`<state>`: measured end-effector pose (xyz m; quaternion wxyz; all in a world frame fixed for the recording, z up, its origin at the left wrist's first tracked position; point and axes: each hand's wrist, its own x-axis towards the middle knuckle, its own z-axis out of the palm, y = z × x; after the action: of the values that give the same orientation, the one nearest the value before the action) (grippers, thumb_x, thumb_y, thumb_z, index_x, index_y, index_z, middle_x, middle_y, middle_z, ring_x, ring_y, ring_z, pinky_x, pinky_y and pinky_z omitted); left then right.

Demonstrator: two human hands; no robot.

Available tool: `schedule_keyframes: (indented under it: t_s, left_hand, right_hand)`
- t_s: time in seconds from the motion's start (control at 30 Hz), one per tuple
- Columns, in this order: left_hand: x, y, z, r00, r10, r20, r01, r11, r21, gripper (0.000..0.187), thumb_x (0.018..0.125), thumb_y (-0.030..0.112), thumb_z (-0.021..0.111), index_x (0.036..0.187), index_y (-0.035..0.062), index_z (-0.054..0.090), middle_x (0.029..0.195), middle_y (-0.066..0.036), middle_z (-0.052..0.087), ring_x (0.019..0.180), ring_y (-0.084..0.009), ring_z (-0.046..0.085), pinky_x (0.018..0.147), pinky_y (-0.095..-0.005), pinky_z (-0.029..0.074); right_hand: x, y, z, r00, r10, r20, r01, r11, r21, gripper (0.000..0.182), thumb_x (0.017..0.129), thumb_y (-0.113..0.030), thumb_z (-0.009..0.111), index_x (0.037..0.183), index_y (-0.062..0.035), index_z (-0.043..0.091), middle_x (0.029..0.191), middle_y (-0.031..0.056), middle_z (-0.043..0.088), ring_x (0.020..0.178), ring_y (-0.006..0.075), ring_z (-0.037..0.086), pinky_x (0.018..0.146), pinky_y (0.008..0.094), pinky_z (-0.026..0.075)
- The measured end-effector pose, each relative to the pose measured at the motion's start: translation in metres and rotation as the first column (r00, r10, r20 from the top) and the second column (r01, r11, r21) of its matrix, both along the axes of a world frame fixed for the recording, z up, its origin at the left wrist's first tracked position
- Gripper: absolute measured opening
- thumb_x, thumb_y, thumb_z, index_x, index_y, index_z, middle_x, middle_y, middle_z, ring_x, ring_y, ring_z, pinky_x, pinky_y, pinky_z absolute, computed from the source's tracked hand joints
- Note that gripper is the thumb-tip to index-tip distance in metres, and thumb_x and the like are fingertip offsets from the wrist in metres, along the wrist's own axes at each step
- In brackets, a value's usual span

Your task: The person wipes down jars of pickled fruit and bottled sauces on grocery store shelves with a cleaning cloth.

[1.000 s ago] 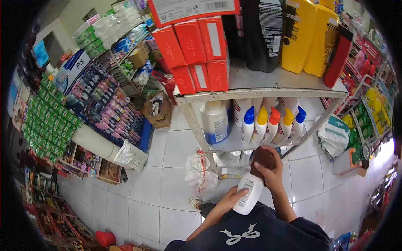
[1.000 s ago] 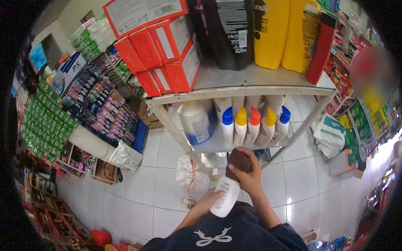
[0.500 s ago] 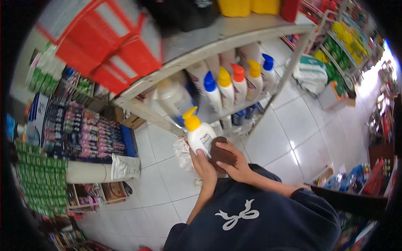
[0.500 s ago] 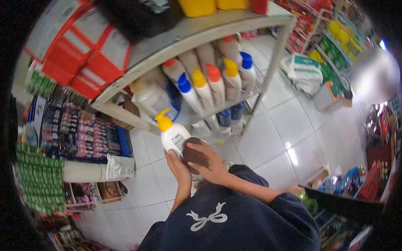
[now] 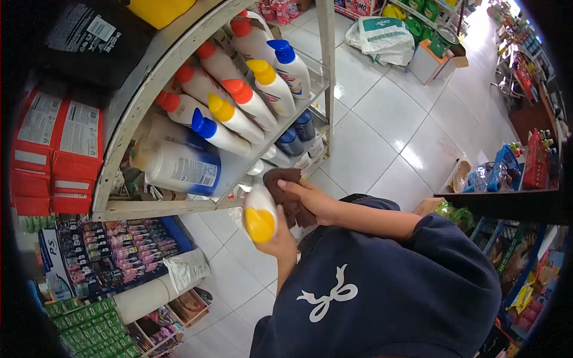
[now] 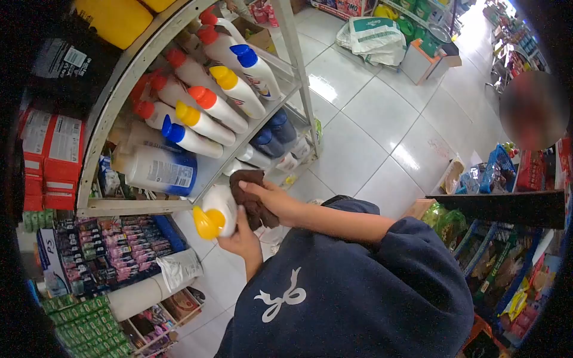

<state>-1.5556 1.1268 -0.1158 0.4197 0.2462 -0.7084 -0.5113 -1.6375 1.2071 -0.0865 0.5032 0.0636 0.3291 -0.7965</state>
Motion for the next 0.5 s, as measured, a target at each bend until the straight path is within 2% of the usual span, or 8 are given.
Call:
schedule_keyframes:
  t_s: [0.1, 0.13, 0.2, 0.23, 0.3, 0.37, 0.4, 0.5]
  left_hand:
    - [-0.03, -0.011, 0.02, 0.968, 0.173, -0.182, -0.184, 0.982, -0.042, 0.033, 0.073, -0.002, 0.064, 0.101, -0.011, 0.051, 0.107, -0.014, 0.05, 0.091, -0.0229, 0.054, 0.081, -0.0314, 0.045]
    - [-0.037, -0.017, 0.019, 0.97, 0.153, -0.187, -0.156, 0.988, -0.002, 0.034, 0.071, -0.001, 0.065, 0.101, -0.01, 0.052, 0.108, -0.015, 0.047, 0.095, -0.0237, 0.052, 0.081, -0.0316, 0.044]
    - [-0.047, -0.034, 0.006, 0.971, 0.128, -0.2, -0.116, 0.991, 0.071, 0.035, 0.068, -0.001, 0.069, 0.099, -0.0081, 0.054, 0.11, -0.017, 0.041, 0.102, -0.0252, 0.048, 0.082, -0.032, 0.044]
    - [-0.052, -0.047, -0.007, 0.977, 0.15, -0.149, -0.167, 0.98, -0.105, 0.032, 0.065, 0.002, 0.072, 0.093, -0.0055, 0.058, 0.101, -0.015, 0.046, 0.09, -0.0253, 0.052, 0.075, -0.0336, 0.045]
    - [-0.059, -0.056, -0.008, 0.98, 0.194, -0.037, -0.188, 0.859, -0.477, 0.032, 0.065, 0.002, 0.071, 0.094, -0.0038, 0.059, 0.092, -0.013, 0.05, 0.087, -0.0245, 0.052, 0.07, -0.0331, 0.046]
    - [-0.068, -0.062, -0.021, 0.966, 0.257, 0.026, -0.214, 0.854, -0.474, 0.032, 0.062, 0.005, 0.073, 0.09, -0.0014, 0.061, 0.087, -0.012, 0.051, 0.079, -0.0242, 0.05, 0.066, -0.0338, 0.043]
    - [-0.075, -0.065, -0.022, 0.96, 0.266, -0.089, -0.271, 0.798, -0.538, 0.03, 0.062, 0.008, 0.074, 0.087, -0.0025, 0.06, 0.083, -0.011, 0.05, 0.076, -0.0233, 0.048, 0.064, -0.0329, 0.04]
    - [-0.082, -0.066, -0.016, 0.953, 0.296, 0.066, -0.256, 0.902, -0.347, 0.047, 0.063, 0.01, 0.075, 0.102, -0.0025, 0.053, 0.092, -0.011, 0.048, 0.079, -0.0198, 0.049, 0.066, -0.0304, 0.042]
  right_hand:
    - [0.002, -0.003, -0.011, 0.998, 0.05, 0.039, -0.046, 0.994, -0.097, 0.039, 0.083, -0.029, 0.054, 0.113, -0.0053, 0.043, 0.1, 0.0069, 0.054, 0.088, 0.0144, 0.054, 0.074, 0.0259, 0.044]
    - [-0.002, -0.001, -0.004, 0.997, 0.076, -0.008, -0.077, 0.995, -0.066, 0.04, 0.083, -0.03, 0.054, 0.113, -0.0049, 0.042, 0.1, 0.0085, 0.054, 0.089, 0.0178, 0.054, 0.075, 0.03, 0.046]
    - [-0.009, 0.0, -0.008, 0.996, 0.084, 0.04, -0.082, 0.995, -0.062, 0.042, 0.083, -0.031, 0.053, 0.113, -0.0045, 0.041, 0.1, 0.0099, 0.054, 0.09, 0.0202, 0.054, 0.075, 0.0329, 0.046]
    - [-0.01, 0.0, -0.012, 0.993, 0.099, 0.067, -0.095, 0.993, -0.063, 0.043, 0.083, -0.031, 0.053, 0.113, -0.0042, 0.04, 0.1, 0.0106, 0.054, 0.091, 0.0213, 0.054, 0.076, 0.0344, 0.047]
    - [-0.012, 0.0, -0.03, 0.973, 0.097, 0.21, -0.077, 0.992, -0.1, 0.045, 0.082, -0.033, 0.054, 0.113, -0.0024, 0.04, 0.097, 0.0132, 0.055, 0.086, 0.025, 0.056, 0.076, 0.0371, 0.048]
    - [-0.013, 0.004, -0.043, 0.967, 0.121, 0.223, -0.106, 0.991, -0.075, 0.046, 0.082, -0.035, 0.053, 0.109, 0.0007, 0.044, 0.095, 0.0149, 0.057, 0.083, 0.0255, 0.057, 0.076, 0.037, 0.047]
    - [-0.013, 0.006, -0.044, 0.974, 0.11, 0.199, -0.103, 0.994, -0.043, 0.048, 0.082, -0.037, 0.052, 0.108, 0.0024, 0.045, 0.095, 0.0155, 0.056, 0.084, 0.0256, 0.057, 0.077, 0.0383, 0.047]
    - [-0.015, 0.014, -0.047, 0.98, 0.116, 0.162, -0.121, 0.992, 0.021, 0.054, 0.082, -0.042, 0.048, 0.108, 0.0054, 0.046, 0.097, 0.0163, 0.054, 0.086, 0.0261, 0.055, 0.079, 0.0409, 0.046]
